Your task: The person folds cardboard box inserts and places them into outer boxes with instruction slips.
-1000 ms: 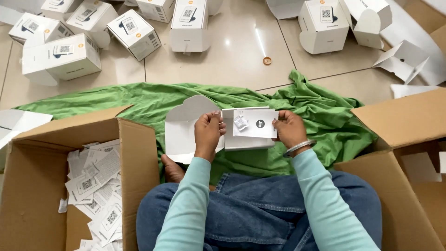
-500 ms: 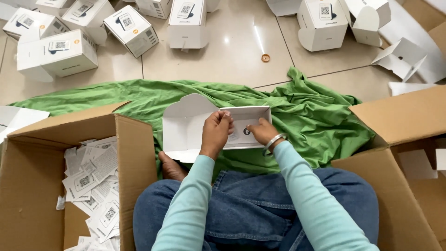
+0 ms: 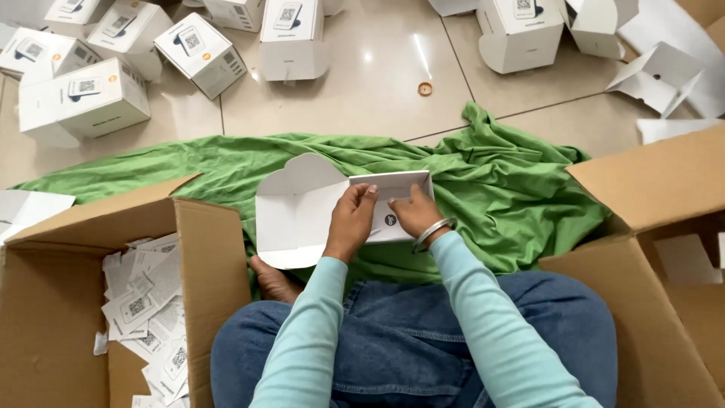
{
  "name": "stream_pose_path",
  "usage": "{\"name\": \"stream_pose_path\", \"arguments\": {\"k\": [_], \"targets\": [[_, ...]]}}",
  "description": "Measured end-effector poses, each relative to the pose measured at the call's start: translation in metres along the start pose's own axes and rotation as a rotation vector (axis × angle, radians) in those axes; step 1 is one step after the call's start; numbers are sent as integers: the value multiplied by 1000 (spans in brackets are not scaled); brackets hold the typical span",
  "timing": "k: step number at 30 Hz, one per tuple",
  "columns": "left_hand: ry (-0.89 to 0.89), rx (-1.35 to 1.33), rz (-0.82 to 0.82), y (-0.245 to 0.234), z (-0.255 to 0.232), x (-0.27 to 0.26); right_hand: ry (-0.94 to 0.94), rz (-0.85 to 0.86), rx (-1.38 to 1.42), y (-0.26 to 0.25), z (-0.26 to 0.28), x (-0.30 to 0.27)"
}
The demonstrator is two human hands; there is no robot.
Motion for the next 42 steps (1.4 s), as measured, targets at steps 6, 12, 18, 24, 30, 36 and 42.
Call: {"name": "stream_pose_path", "arguments": {"k": [6, 12, 18, 24, 30, 36, 42], "targets": [[250, 184, -21, 6, -16, -20, -312, -91, 597, -66, 30, -45], [384, 81, 127, 75, -60, -68, -380, -556, 707, -211, 22, -171], [556, 162, 376, 227, -119, -132, -190, -868, 414, -321, -41, -301], [534, 239, 638, 351, -107, -204, 33, -1070, -67, -349, -97, -379], [730, 218, 740, 408, -53, -235, 9, -1246, -298, -330, -109, -369], [647, 212, 691, 385, -88, -285, -201, -1272, 659, -334, -164, -393], [641, 114, 1123, 400, -60, -377, 68, -1585, 692, -295, -222, -534]]}}
Point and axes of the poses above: each hand's wrist, its own x-axis towards the middle knuckle, its own y-axis out of the palm, z = x × y, the point moved 2 cm from there along x, towards the middle knuckle, and after that the axes turned 6 degrees about -y, right-handed, at the moved point
